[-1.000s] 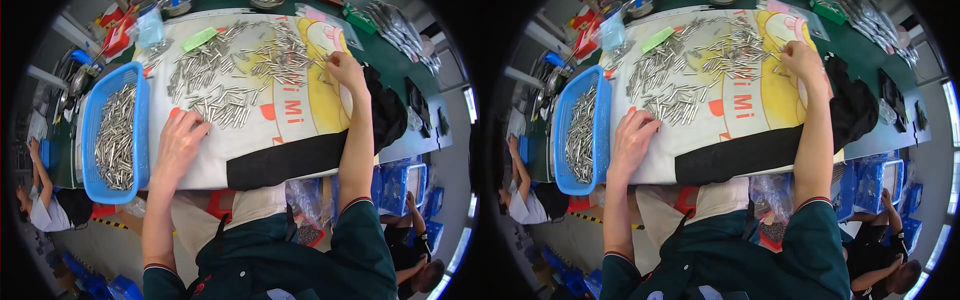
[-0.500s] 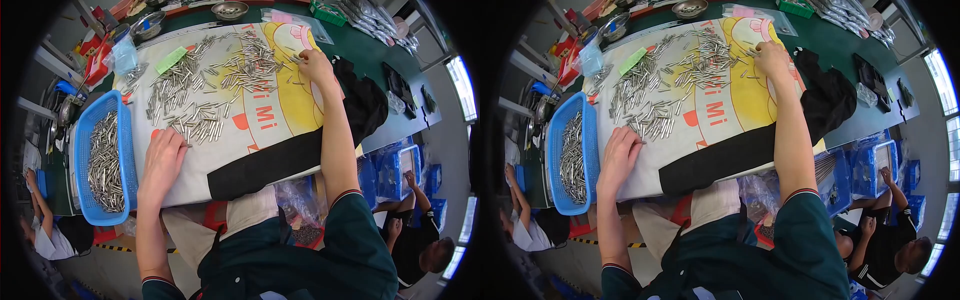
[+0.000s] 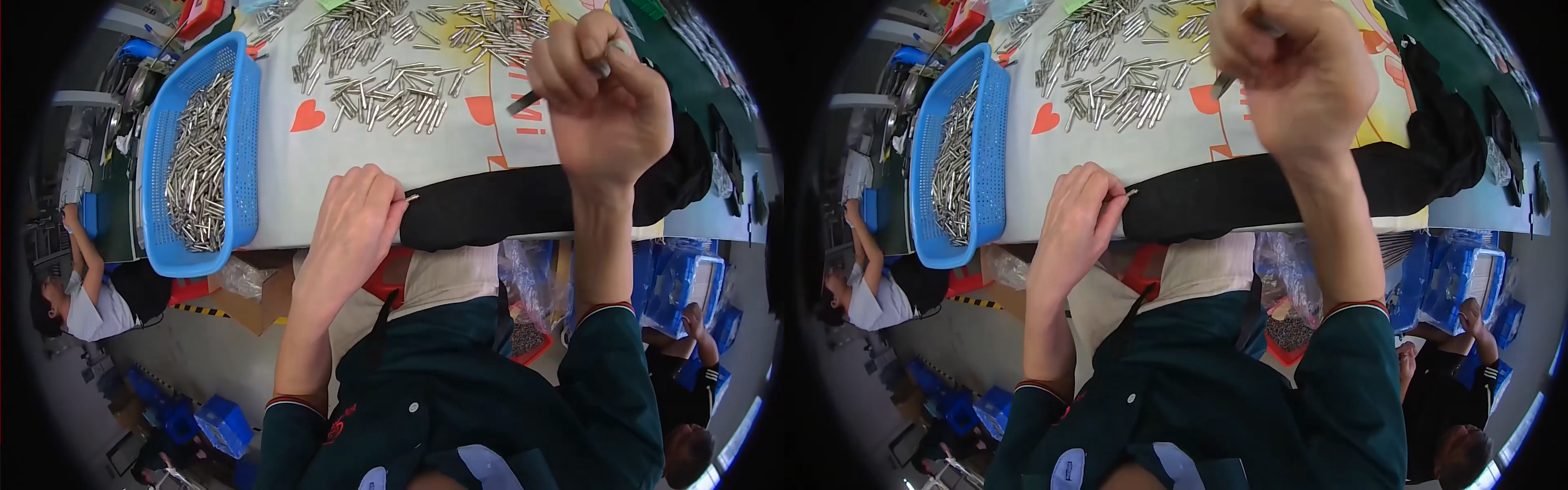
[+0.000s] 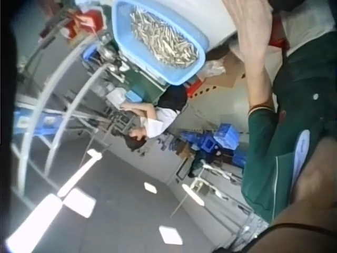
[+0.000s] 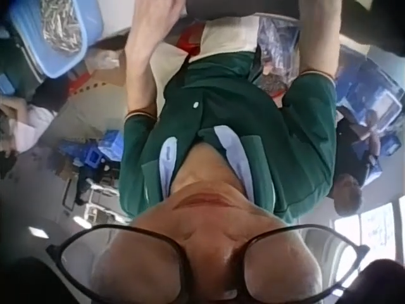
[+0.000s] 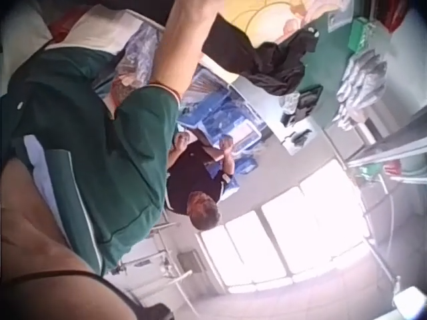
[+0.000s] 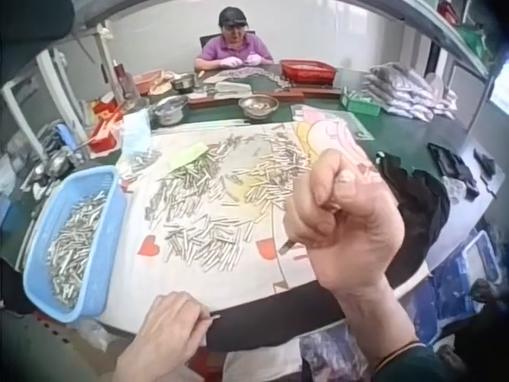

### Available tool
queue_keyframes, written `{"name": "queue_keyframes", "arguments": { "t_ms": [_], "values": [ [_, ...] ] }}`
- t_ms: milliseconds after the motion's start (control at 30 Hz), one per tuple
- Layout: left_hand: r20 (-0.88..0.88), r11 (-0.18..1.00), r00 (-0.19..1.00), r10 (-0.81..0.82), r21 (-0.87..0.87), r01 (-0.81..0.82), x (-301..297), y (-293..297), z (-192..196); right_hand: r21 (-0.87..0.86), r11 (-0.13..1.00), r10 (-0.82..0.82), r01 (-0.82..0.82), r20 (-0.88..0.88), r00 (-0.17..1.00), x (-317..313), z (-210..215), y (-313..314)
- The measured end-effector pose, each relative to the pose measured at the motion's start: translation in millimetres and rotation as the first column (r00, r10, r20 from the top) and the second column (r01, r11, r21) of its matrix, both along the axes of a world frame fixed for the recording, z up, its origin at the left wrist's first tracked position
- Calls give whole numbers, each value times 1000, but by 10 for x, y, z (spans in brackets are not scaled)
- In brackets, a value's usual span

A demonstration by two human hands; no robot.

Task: Sorting, inspecting, and grouping small cylindrical metal pins on a workbench.

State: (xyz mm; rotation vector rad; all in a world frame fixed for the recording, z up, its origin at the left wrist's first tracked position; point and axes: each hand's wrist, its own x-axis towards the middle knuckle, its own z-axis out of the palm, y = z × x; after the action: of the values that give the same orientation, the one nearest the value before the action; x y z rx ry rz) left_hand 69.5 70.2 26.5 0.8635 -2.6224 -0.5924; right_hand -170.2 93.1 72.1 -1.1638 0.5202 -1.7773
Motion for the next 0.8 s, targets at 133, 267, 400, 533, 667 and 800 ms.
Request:
{"name": "queue_keyframes", "arguments": {
  "t_ms": [133, 267, 400, 533, 667, 800],
  "values": [
    [-82, 1000, 996, -17, -8, 16, -89, -1, -20, 91, 985, 134, -147, 136, 982, 458, -177, 183],
    [-120, 1000, 993, 8, 23, -5, -99, 28, -64, 240, 960, 97, -145, 201, 975, 650, -326, 207],
    [-134, 999, 990, 45, 14, -44, -94, 51, -71, 389, 919, -128, 66, 134, 983, 798, -349, 179],
    [-143, 997, 987, 72, 30, -69, -109, 59, -81, 350, 926, -199, 145, 123, 972, 852, -363, 214],
    [-146, 997, 987, 72, 38, -67, -103, 59, -84, 264, 938, -240, 224, 29, 970, 854, -441, 241],
    [-148, 998, 987, 66, 23, -63, -115, 49, -81, 245, 962, -157, 119, 145, 977, 846, -526, 187]
  ]
}}
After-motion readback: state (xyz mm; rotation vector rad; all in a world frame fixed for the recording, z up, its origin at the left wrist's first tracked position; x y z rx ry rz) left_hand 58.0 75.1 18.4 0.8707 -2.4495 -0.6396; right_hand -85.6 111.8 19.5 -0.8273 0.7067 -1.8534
